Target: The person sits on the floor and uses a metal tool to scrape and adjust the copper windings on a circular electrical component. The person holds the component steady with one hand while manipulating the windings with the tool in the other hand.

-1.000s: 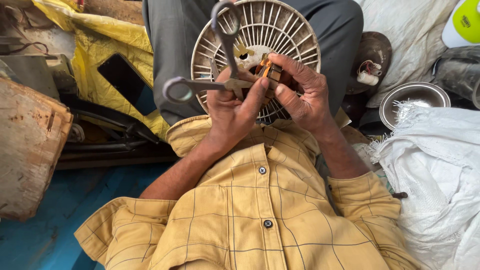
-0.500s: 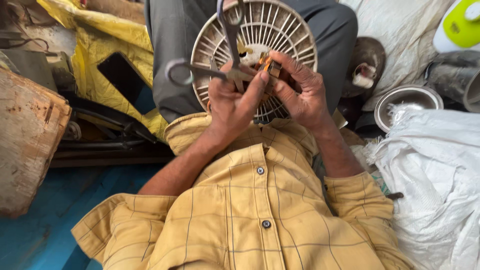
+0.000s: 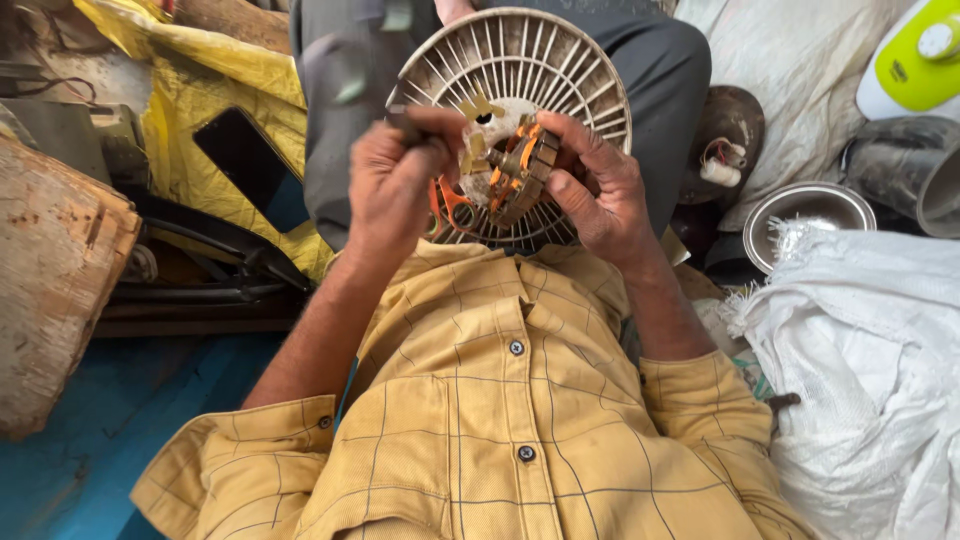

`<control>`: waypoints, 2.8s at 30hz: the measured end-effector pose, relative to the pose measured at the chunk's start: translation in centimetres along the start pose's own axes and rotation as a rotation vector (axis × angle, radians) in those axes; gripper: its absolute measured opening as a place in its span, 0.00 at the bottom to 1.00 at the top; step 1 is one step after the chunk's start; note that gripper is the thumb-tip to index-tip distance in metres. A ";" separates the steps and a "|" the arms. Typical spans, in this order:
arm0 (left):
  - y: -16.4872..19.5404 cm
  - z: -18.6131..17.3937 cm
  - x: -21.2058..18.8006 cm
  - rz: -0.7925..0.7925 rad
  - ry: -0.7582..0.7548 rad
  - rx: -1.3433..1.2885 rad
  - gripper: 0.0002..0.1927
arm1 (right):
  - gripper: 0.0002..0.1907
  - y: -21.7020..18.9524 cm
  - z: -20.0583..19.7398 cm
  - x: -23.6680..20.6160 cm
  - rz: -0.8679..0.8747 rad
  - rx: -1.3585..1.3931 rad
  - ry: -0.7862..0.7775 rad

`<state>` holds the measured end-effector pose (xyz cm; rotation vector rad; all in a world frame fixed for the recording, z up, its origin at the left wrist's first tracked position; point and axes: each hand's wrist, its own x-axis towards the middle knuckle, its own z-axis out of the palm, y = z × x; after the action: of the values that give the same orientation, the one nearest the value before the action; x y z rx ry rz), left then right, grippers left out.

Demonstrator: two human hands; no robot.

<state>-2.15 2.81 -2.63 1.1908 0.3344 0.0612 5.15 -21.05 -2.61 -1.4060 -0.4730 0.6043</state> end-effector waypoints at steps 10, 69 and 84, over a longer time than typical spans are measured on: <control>1.5 2.2 0.9 -0.206 -0.222 0.292 0.10 | 0.22 -0.5 0.2 0.0 0.019 0.058 -0.018; -0.1 -2.0 0.5 -0.077 -0.171 -0.188 0.16 | 0.34 -0.1 -0.2 0.0 0.026 0.006 -0.044; 0.6 1.4 -0.4 -0.266 -0.082 -0.180 0.10 | 0.36 0.5 0.0 -0.6 0.028 0.070 -0.026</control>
<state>-2.08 1.68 -1.56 0.9597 0.4036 -0.1849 4.60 -21.40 -3.04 -1.3413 -0.4488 0.6564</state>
